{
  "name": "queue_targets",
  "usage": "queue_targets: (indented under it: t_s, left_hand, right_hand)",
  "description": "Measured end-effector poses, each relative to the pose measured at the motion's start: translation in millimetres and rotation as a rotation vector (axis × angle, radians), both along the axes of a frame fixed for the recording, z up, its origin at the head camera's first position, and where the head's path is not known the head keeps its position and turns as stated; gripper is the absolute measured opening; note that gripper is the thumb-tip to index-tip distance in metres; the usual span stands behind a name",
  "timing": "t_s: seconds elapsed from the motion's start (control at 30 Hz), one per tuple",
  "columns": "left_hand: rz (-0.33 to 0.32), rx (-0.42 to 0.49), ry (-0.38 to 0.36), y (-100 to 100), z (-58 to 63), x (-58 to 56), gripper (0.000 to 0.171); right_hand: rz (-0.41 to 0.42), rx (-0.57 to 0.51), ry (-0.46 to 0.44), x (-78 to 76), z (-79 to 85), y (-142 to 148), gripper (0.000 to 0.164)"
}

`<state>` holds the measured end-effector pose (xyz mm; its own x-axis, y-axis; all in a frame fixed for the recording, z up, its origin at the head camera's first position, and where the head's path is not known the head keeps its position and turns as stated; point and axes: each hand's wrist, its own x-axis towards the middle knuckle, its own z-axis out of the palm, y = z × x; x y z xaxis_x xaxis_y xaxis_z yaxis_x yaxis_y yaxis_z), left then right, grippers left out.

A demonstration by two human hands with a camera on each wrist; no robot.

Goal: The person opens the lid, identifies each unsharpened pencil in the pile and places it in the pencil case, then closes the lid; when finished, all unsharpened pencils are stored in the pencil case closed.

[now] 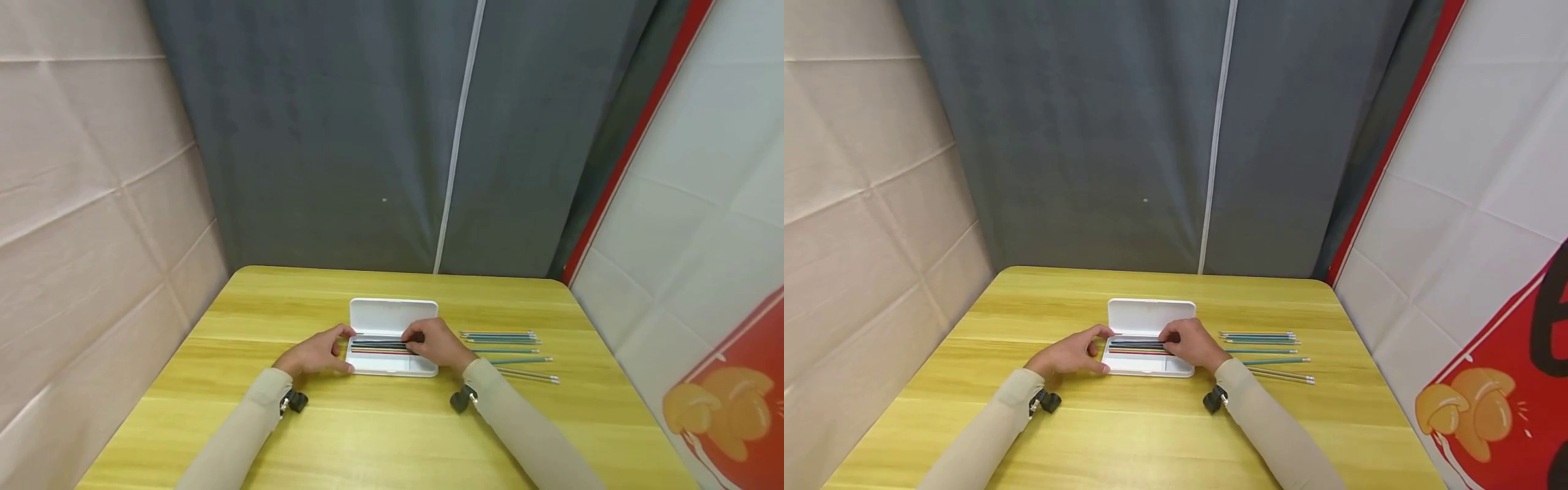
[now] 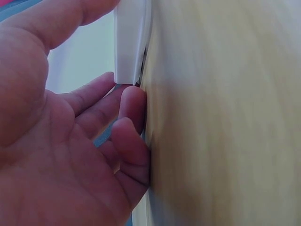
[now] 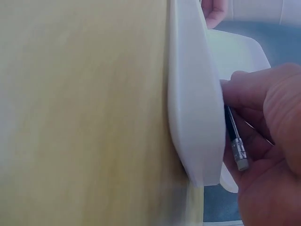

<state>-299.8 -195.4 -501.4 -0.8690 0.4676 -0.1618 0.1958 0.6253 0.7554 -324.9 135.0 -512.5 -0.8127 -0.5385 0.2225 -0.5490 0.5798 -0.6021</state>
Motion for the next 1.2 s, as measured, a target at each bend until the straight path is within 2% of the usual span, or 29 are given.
queue_targets:
  t_s: [0.2,0.5,0.77,1.03,1.2]
  left_hand:
    - [0.002,0.0,-0.012,1,-2.3,-1.5,0.074]
    - [-0.004,-0.005,-0.007,3,-0.1,-2.3,0.075]
    - [-0.009,-0.012,0.005,1,-2.0,-3.2,0.074]
    - [-0.006,-0.012,0.008,-2,-3.3,-4.0,0.076]
    - [0.008,-0.027,0.007,-2,-2.6,-4.4,0.077]
  right_hand:
    - [-0.002,-0.002,0.0,-2.2,-3.3,1,0.012]
    - [-0.02,-0.065,-0.047,-0.2,-3.5,8,0.006]
    - [-0.054,-0.091,-0.1,6.5,6.9,16,0.004]
    - [-0.07,-0.07,-0.073,10.1,12.9,29,0.006]
    - [-0.084,-0.064,-0.088,13.2,14.9,39,0.007]
